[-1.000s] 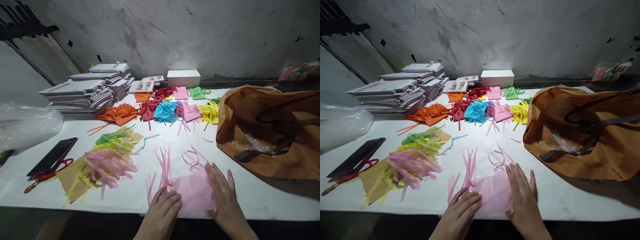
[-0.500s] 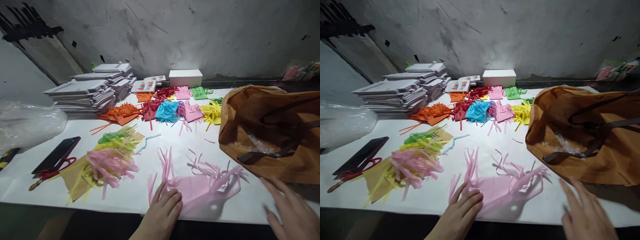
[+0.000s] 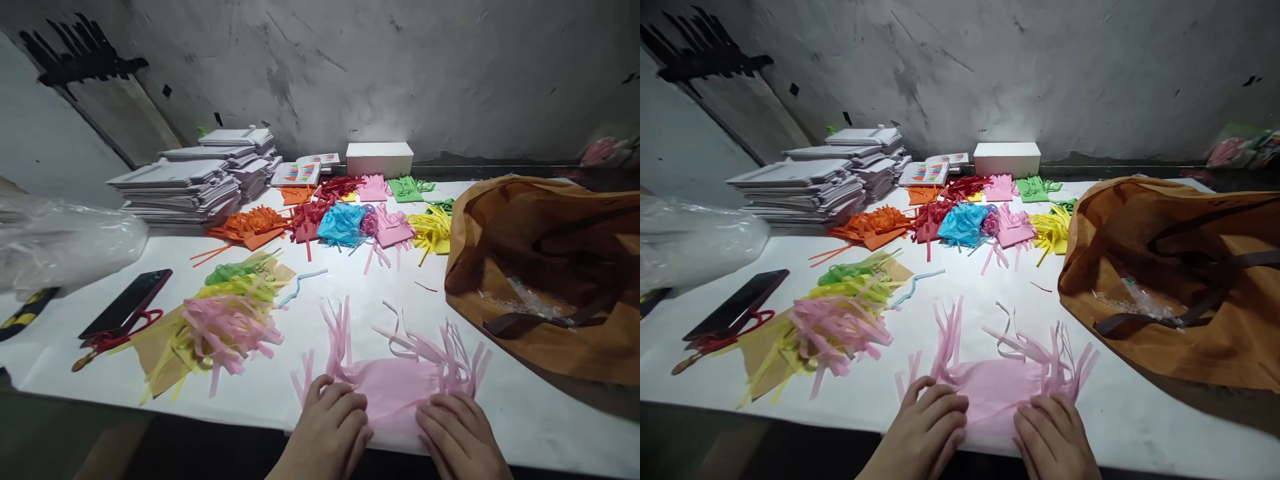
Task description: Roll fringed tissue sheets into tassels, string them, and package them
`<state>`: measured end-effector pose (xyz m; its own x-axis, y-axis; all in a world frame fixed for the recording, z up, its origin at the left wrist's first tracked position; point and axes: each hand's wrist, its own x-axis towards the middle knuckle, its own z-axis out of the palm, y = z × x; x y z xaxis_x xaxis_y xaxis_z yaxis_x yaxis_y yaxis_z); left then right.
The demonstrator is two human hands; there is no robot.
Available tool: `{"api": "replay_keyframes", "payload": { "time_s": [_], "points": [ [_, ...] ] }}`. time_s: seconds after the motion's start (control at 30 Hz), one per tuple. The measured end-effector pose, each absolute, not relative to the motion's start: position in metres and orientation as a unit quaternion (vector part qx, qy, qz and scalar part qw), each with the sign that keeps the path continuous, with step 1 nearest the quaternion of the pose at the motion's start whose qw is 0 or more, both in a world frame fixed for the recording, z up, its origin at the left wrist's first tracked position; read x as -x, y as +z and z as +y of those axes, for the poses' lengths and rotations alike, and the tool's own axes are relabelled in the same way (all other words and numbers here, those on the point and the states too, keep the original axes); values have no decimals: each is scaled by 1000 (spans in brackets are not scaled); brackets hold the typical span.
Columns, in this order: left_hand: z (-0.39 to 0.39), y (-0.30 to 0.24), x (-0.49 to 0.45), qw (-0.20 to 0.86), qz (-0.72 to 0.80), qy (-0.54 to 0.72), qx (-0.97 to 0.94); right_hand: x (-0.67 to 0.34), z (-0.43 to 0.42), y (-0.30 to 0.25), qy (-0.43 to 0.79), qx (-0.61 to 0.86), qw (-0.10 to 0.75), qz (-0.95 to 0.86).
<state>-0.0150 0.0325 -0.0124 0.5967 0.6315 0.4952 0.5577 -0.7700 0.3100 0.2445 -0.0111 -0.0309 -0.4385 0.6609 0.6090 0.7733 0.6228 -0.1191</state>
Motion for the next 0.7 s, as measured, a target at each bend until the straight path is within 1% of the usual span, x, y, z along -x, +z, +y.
{"api": "replay_keyframes", "payload": {
  "time_s": [0.1,0.17,0.27,0.37,0.5,0.63,0.7],
  "points": [
    [39,-5,5,86,398,236,-882,-234,-4,-31,-43,493,334,-802],
    [47,-5,-2,68,451,194,-869,-223,5,-32,-29,547,332,-768],
    [58,-8,-10,39,504,132,-853,-213,20,-35,-33,612,309,-727],
    [66,-9,-14,31,522,82,-848,-210,31,-37,-17,629,277,-726],
    [69,-6,-14,27,528,53,-847,-213,40,-35,38,654,254,-712],
    [69,-6,-13,15,521,45,-852,-222,43,-29,129,664,257,-690],
    [69,-7,-12,13,516,48,-855,-224,44,-28,138,661,261,-690]
  ]
}}
